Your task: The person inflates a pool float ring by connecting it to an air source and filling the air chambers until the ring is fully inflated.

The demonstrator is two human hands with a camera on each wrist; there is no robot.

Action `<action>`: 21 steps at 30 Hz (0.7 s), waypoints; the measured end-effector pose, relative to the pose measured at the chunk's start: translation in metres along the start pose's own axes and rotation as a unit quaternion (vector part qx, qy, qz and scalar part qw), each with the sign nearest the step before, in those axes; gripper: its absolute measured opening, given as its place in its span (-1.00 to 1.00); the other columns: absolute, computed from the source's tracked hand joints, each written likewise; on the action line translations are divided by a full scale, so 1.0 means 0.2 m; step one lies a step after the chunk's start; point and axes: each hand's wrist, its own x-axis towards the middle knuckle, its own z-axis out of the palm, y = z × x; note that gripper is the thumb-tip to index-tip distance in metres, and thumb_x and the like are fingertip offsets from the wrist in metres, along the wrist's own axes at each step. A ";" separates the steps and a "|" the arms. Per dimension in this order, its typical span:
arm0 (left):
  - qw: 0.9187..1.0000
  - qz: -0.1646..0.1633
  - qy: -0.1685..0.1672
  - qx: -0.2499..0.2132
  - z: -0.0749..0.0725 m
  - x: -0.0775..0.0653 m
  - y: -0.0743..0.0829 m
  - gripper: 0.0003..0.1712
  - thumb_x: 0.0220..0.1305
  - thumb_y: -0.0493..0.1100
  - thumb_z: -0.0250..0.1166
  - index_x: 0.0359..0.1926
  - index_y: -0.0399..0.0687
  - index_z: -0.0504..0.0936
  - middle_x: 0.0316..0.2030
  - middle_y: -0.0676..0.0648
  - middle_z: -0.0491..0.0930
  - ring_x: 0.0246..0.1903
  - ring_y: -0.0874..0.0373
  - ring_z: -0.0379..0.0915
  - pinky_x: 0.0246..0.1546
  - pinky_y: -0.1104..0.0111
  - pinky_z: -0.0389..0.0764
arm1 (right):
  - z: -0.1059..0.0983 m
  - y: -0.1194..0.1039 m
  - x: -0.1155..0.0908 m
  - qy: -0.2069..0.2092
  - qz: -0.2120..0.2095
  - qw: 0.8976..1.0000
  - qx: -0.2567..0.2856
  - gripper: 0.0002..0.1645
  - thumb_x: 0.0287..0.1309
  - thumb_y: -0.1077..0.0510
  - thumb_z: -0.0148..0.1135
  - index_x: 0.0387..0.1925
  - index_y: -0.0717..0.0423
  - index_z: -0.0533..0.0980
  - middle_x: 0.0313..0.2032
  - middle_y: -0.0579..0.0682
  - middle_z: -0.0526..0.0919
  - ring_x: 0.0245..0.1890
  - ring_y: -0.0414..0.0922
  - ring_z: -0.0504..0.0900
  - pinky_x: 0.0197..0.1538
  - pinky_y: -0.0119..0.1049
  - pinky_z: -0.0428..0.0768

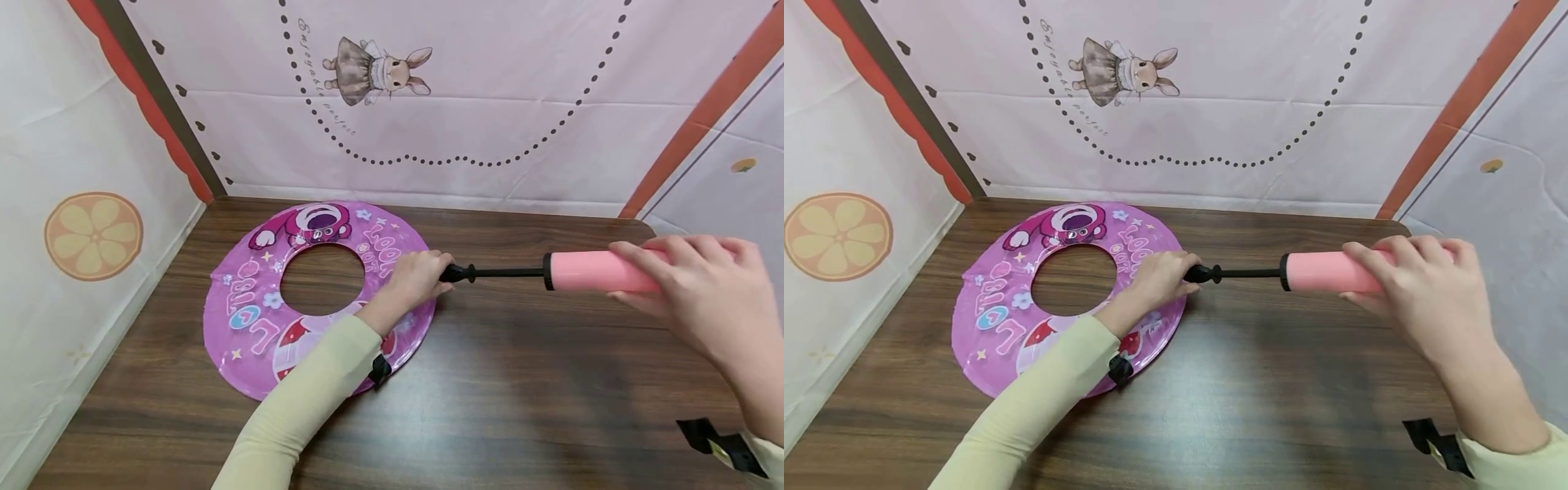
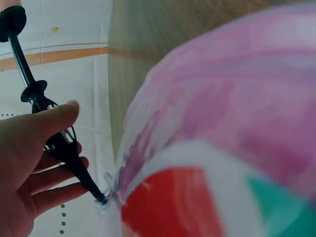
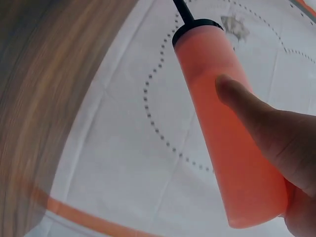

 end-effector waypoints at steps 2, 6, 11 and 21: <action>1.000 0.011 0.006 0.003 0.00 0.00 0.01 -0.57 0.09 0.13 0.30 -0.03 0.10 0.57 -0.24 0.07 0.64 -0.34 0.17 0.58 -0.44 0.34 0.58 | 0.03 -0.03 0.02 -0.004 -0.017 1.000 0.002 -0.17 0.21 -0.47 -0.45 -0.16 0.00 0.55 -0.39 0.15 0.57 -0.36 0.20 0.49 -0.30 0.17 0.32; 0.999 0.035 0.018 -0.006 0.01 0.00 0.03 -0.60 0.14 0.10 0.27 -0.02 0.10 0.58 -0.25 0.07 0.65 -0.36 0.16 0.59 -0.45 0.36 0.58 | 0.12 -0.12 0.08 0.006 -0.046 0.999 0.015 -0.39 0.22 -0.31 -0.25 -0.13 -0.02 0.54 -0.38 0.15 0.56 -0.36 0.21 0.48 -0.30 0.16 0.32; 0.999 0.031 0.023 -0.020 0.02 0.00 0.01 -0.60 0.14 0.07 0.28 -0.02 0.07 0.59 -0.24 0.06 0.67 -0.34 0.17 0.59 -0.41 0.37 0.58 | 0.22 -0.21 0.13 0.018 -0.068 0.997 0.015 -0.55 -0.07 -0.05 0.15 -0.10 0.01 0.51 -0.36 0.20 0.52 -0.36 0.24 0.46 -0.26 0.20 0.33; 0.998 0.036 0.042 -0.018 0.02 0.00 -0.02 -0.59 0.13 0.08 0.28 0.00 0.10 0.57 -0.25 0.04 0.65 -0.38 0.17 0.58 -0.47 0.34 0.56 | 0.31 -0.28 0.15 0.042 -0.065 0.997 0.005 -0.54 -0.12 -0.07 0.25 -0.14 0.03 0.50 -0.40 0.17 0.52 -0.39 0.19 0.47 -0.26 0.15 0.35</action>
